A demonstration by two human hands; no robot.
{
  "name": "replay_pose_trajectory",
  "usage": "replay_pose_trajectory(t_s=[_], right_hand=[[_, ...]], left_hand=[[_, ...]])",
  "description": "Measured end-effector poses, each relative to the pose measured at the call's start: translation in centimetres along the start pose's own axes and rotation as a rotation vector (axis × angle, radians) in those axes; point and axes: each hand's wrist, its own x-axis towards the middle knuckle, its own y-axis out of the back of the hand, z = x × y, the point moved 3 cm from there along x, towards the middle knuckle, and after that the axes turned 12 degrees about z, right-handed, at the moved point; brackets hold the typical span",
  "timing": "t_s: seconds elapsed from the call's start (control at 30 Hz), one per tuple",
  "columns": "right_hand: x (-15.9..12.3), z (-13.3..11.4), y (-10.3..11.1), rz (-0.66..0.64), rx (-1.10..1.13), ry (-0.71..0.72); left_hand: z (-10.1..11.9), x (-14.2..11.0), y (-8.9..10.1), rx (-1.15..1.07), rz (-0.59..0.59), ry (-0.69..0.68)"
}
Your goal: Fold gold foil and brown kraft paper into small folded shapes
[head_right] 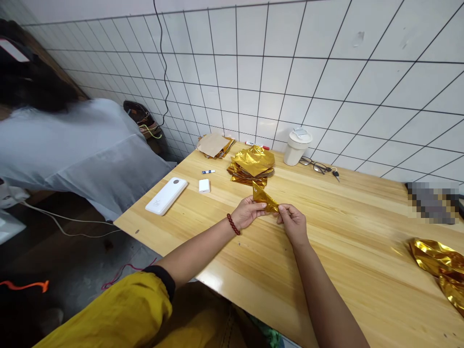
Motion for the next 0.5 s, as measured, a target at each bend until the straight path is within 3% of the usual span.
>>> replay_pose_trajectory(t_s=[0.2, 0.5], right_hand=[[-0.01, -0.18, 0.18, -0.021, 0.031, -0.016], [0.24, 0.19, -0.26, -0.059, 0.154, -0.060]], left_hand=[[-0.89, -0.07, -0.19, 0.139, 0.034, -0.049], [-0.94, -0.04, -0.14, 0.118, 0.076, -0.107]])
